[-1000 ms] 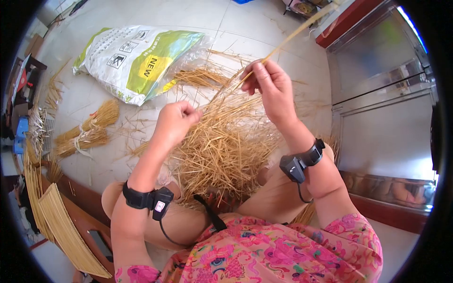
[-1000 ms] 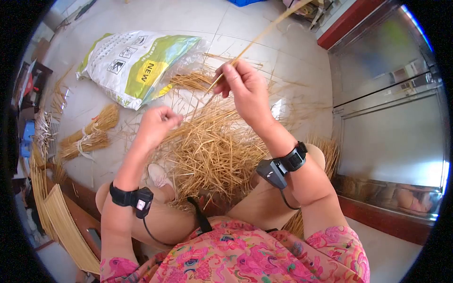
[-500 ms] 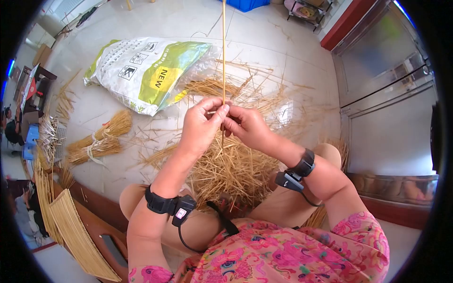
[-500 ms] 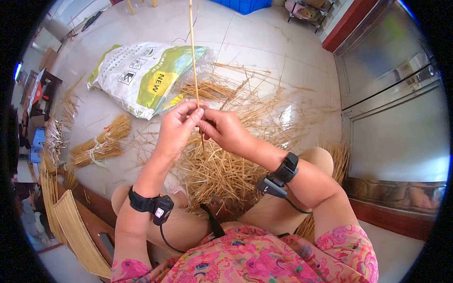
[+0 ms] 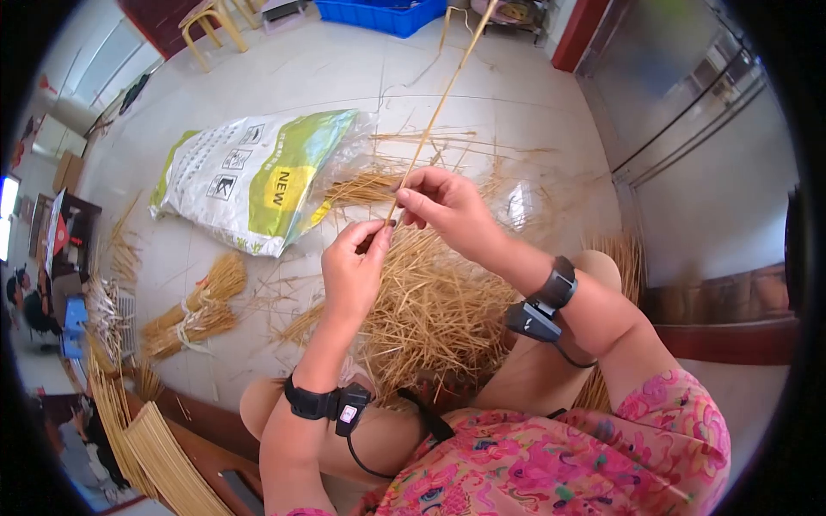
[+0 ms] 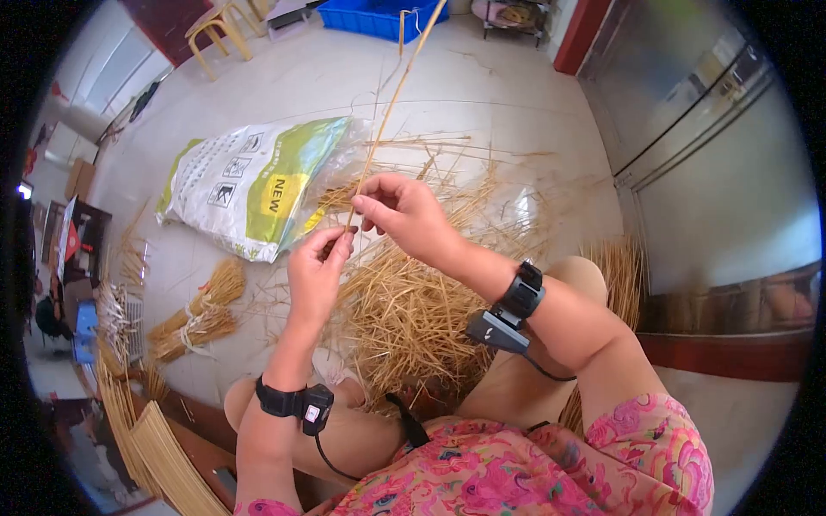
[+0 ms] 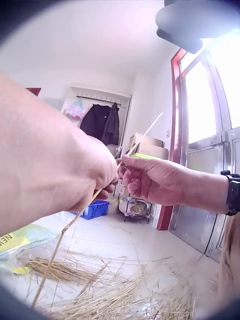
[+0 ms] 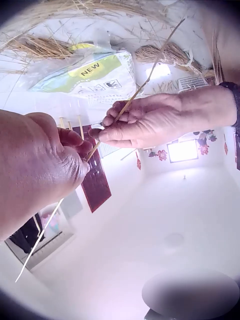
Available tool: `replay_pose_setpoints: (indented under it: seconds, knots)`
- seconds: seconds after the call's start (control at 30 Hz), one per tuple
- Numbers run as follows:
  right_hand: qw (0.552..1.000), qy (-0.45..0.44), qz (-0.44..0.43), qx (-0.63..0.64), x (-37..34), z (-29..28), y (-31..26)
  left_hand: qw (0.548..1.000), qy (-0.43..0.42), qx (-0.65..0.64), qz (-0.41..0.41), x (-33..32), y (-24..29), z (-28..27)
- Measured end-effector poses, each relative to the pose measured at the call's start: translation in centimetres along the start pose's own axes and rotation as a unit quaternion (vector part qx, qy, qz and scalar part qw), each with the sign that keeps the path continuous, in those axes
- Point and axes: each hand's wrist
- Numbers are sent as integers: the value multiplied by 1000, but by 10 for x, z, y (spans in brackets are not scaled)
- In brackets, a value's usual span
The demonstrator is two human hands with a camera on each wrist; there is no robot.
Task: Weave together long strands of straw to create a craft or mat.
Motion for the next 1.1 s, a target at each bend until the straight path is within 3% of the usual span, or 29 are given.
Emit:
replay_pose_setpoints:
  seconds: [0.17,0.57,0.9,1.0,1.1]
  knots:
    - [999,-18,21,32,1,-3,0,999,9,15,43,-1,2,-1]
    - [997,-45,52,21,-4,0,6,999,23,-15,46,-2,-4,0]
    - [994,-53,76,54,-5,1,13,996,19,40,71,-4,9,-4]
    - [996,-41,67,37,-1,-4,7,993,30,77,86,-4,14,-4]
    - [997,28,44,52,8,-13,0,990,38,105,87,-2,13,-10]
Point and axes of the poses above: each hand's wrist, its own x-axis towards the middle knuckle, its own z-axis out of the palm, y = z × x, and after that the axes turned 7 degrees about y, right-handed
